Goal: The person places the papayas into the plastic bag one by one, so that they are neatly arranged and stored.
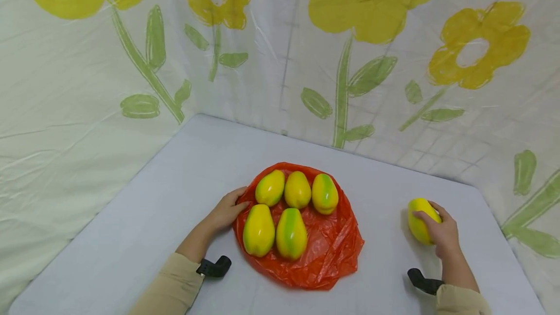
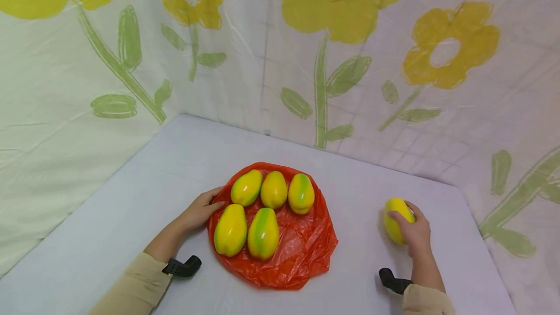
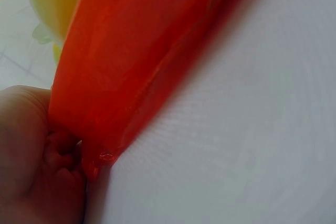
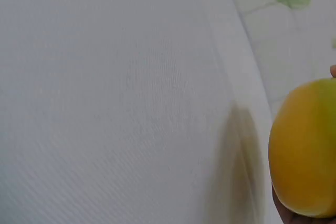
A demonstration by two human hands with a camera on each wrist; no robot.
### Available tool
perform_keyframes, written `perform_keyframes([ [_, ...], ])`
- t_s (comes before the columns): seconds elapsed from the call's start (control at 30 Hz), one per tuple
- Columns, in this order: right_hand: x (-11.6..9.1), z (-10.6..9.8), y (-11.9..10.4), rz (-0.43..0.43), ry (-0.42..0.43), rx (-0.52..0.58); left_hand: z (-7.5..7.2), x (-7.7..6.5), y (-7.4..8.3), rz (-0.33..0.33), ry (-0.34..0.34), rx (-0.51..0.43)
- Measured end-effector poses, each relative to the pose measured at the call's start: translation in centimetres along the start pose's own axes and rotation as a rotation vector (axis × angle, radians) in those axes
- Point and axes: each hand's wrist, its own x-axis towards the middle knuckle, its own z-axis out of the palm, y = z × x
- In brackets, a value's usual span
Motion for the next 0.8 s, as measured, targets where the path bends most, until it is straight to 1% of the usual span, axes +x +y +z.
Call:
perform_keyframes([
  [0.17, -1.8, 0.9, -0.9, -0.023, 0.001, 0.028, 0.0, 0.0, 0.0, -0.013, -0.002, -0.004],
  [0.37, -4.2, 2.2, -2.0, -0.041, -0.032, 0.095, 0.1, -0.1, 0.2, -0.017, 0.007, -0.024],
  [0.5, -5.6, 3.2, -2.6, -0.034, -0.084, 0.171, 0.1, 0.0, 0.2, -0.019, 0.004, -0.009],
  [0.67, -7.3, 4.4, -3.1, 0.005, -0.158, 0.301, 0.0, 0.1, 0.1, -0.006, 0.0, 0.008],
  [0.8, -8.8, 5.6, -3.7, 0.011, -0.212, 0.394, -0.1, 0.0, 0.1, -0.002, 0.001, 0.008],
])
